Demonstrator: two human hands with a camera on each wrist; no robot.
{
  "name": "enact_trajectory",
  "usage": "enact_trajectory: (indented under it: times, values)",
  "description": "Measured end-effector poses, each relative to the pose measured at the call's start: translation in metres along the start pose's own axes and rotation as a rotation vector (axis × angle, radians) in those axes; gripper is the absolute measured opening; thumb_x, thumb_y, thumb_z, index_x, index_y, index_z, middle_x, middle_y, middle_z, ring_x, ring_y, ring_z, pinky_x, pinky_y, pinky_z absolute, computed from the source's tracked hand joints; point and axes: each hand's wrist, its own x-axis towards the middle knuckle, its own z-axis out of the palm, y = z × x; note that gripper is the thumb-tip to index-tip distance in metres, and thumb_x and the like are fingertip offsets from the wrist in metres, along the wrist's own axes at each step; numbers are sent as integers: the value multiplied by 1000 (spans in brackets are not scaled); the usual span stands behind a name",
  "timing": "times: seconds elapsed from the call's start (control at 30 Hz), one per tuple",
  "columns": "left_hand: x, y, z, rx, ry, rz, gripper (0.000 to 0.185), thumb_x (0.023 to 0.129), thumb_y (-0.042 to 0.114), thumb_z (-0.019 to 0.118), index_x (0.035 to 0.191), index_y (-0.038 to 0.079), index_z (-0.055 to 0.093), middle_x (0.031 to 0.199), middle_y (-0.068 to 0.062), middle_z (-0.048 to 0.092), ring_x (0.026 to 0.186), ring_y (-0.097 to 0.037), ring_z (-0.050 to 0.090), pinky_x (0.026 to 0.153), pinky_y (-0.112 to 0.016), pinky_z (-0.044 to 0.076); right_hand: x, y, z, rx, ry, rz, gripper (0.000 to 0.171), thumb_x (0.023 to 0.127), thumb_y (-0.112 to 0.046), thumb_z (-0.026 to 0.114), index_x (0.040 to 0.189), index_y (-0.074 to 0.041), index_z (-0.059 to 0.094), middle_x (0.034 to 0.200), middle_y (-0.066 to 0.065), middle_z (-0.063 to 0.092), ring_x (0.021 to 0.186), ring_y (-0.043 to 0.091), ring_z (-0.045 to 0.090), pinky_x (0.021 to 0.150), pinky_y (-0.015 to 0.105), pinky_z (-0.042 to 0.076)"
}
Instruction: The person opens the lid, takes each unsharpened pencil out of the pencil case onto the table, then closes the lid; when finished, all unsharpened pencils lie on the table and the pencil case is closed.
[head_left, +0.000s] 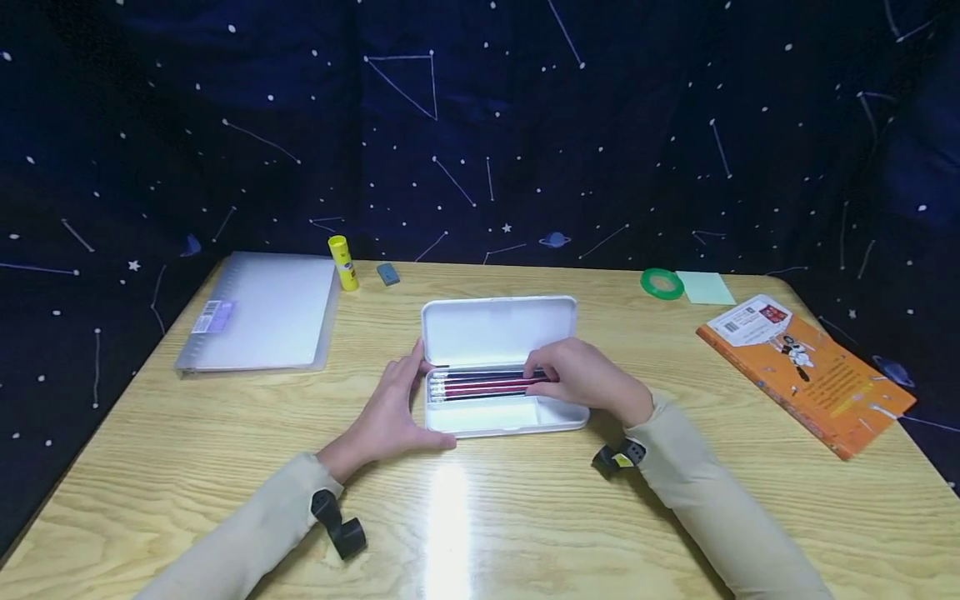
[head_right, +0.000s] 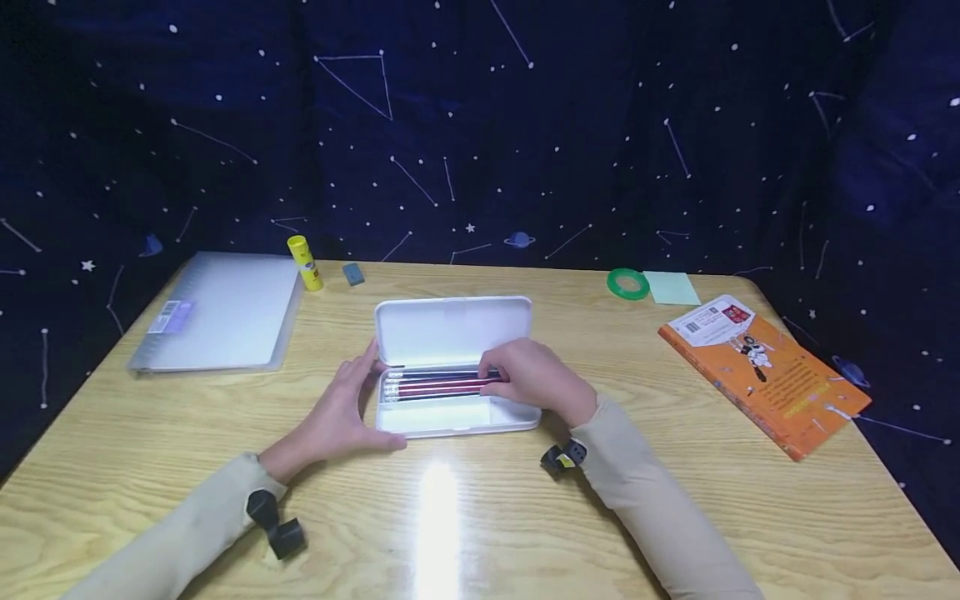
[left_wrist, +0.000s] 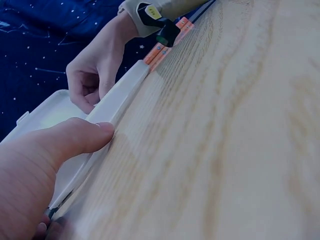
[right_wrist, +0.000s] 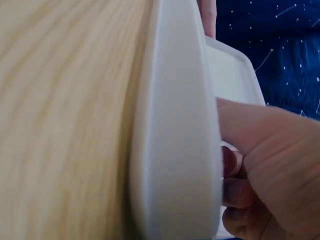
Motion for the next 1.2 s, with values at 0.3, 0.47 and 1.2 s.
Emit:
enact_trajectory:
  times: [0.3, 0.47, 1.2]
  values:
    - [1, 1, 1, -5, 3, -2, 140, 50, 39, 94, 155, 6, 8, 129, -1, 51, 113, -19, 40, 99, -39, 41, 0, -7, 4, -111, 37, -15, 7, 87, -18, 71, 82, -14, 74, 75, -6, 69, 62, 3, 53, 60, 24, 46]
    - [3, 1, 2, 12, -1, 14, 140, 51, 41, 93, 155, 6, 6, 129, -2, 50, 114, -20, 39, 101, -41, 38, -3, -6, 5, -130, 67, 5, 9, 89, -18, 68, 84, -13, 74, 78, -5, 71, 66, 4, 59, 65, 27, 50]
    - [0, 0, 2, 13, -15, 13, 137, 53, 39, 92, 155, 5, 7, 128, -4, 50, 114, -19, 39, 99, -41, 41, -107, 57, -15, -190, 296, 273, 8, 89, -18, 69, 84, -12, 71, 64, -7, 60, 54, 4, 38, 51, 22, 31]
